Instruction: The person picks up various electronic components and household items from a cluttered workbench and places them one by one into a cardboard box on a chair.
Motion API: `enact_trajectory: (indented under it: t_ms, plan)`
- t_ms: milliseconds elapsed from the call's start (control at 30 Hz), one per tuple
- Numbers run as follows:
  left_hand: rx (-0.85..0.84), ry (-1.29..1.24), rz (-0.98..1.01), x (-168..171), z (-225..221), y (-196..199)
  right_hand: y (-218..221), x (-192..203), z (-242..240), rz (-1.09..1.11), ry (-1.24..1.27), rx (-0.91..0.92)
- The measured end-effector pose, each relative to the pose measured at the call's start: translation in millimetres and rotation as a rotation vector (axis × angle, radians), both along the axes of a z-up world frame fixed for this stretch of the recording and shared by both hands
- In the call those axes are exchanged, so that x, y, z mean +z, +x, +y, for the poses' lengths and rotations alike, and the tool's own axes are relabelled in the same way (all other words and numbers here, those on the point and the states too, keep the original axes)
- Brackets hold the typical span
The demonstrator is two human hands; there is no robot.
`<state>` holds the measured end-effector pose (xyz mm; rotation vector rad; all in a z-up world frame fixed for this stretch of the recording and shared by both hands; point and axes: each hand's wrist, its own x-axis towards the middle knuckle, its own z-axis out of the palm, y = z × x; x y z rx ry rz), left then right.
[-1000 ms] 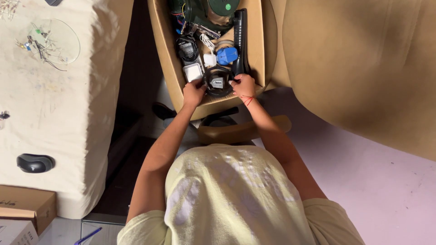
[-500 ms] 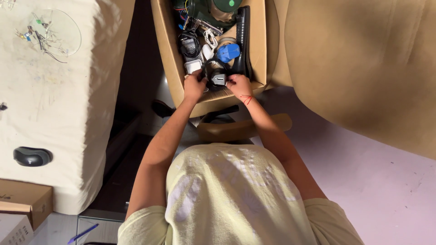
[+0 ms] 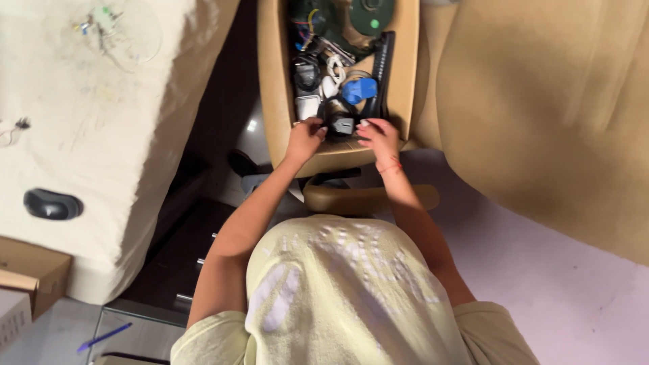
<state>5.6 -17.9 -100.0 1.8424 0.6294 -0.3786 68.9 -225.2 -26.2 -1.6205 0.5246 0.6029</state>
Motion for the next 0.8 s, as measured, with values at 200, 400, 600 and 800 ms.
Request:
enact_trajectory:
  t_ms: [200,400,600,800]
  plan:
    - [0.246,-0.224,-0.195,79.3,37.8,-23.9,-8.7,81.2,43.5,-0.298,-0.02,0.09]
    - [0.553,-0.262,-0.268,144.1,133.4,-94.5,-43.1,121.7,160.6,-0.267,0.099,0.414]
    - [0.989,-0.136,-0.492,184.0,236.4,-196.6,-108.9,136.7,303.3,-0.01,0.36,0.649]
    - [1.32,-0.077,-0.557,204.5,321.3,-284.1,-178.0,118.0,441.3,0.138,0.384,0.843]
